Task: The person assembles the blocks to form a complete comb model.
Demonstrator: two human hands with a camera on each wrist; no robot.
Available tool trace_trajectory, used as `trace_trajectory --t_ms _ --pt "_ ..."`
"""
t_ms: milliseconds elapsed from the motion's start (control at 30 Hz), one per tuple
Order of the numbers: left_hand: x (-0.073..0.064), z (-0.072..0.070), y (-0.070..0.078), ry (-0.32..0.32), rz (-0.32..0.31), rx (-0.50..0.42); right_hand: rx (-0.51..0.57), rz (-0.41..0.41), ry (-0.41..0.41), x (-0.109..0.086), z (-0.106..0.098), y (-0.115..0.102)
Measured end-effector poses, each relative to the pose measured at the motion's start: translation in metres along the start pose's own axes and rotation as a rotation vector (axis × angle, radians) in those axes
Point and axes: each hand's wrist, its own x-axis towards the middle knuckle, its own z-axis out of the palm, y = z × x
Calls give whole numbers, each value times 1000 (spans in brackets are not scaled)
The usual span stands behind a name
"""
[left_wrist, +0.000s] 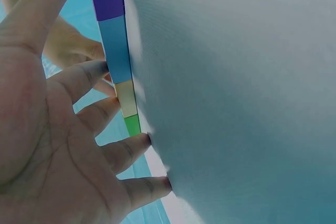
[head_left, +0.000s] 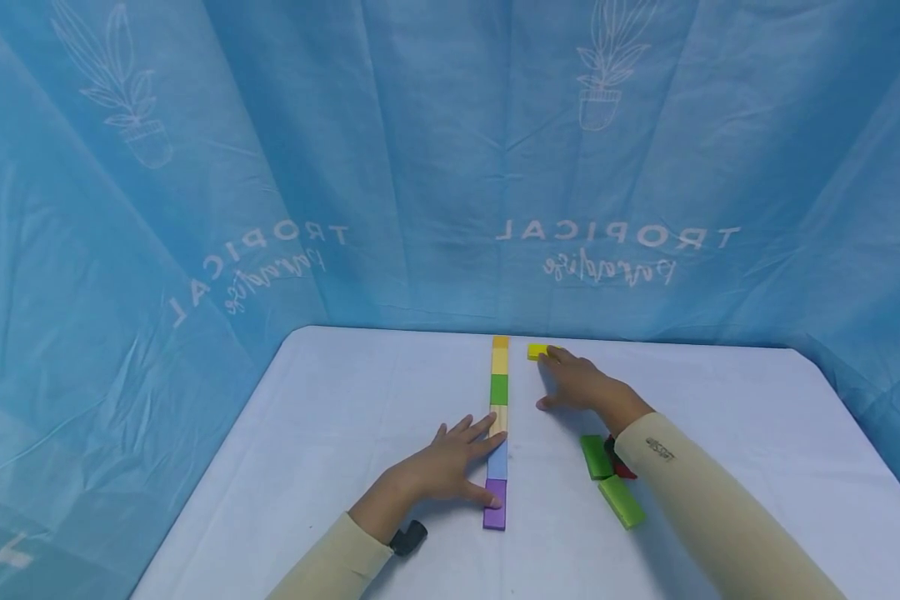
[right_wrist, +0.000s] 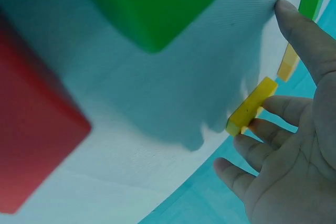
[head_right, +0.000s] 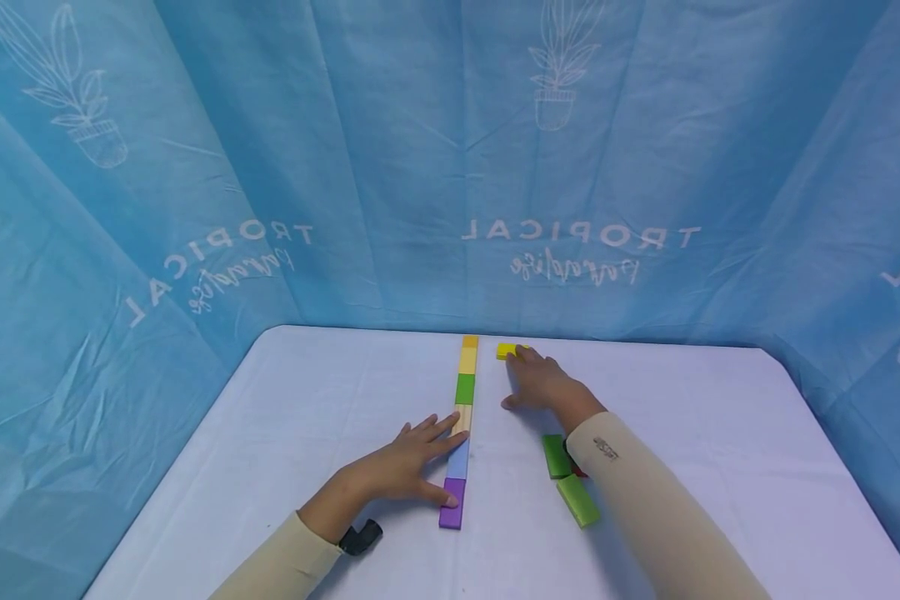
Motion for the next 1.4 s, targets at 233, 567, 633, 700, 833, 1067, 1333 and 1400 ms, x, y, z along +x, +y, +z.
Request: trace_trajectory --t_ms 233,567,633,700,833,1067,1333,1400 --pt "1 0 0 -5 1 3 -1 13 -3 10 2 -6" --pt "0 -1 1 -7 4 -1 -3 7 0 19 1 -12" --pt "0 -1 1 -6 7 -2 2 12 1 20 1 -14" --pt "0 -1 1 -4 9 -1 6 17 1 20 0 -16" --pt "0 0 0 -2 14 4 3 11 15 19 -1 -20" --pt "1 1 -1 0 21 7 -6 6 17 24 1 -23" --pt "1 0 -1 -5 24 3 -22 -10 26 28 2 -23" --pt "1 0 -1 -4 24 4 -21 -13 28 28 2 -23"
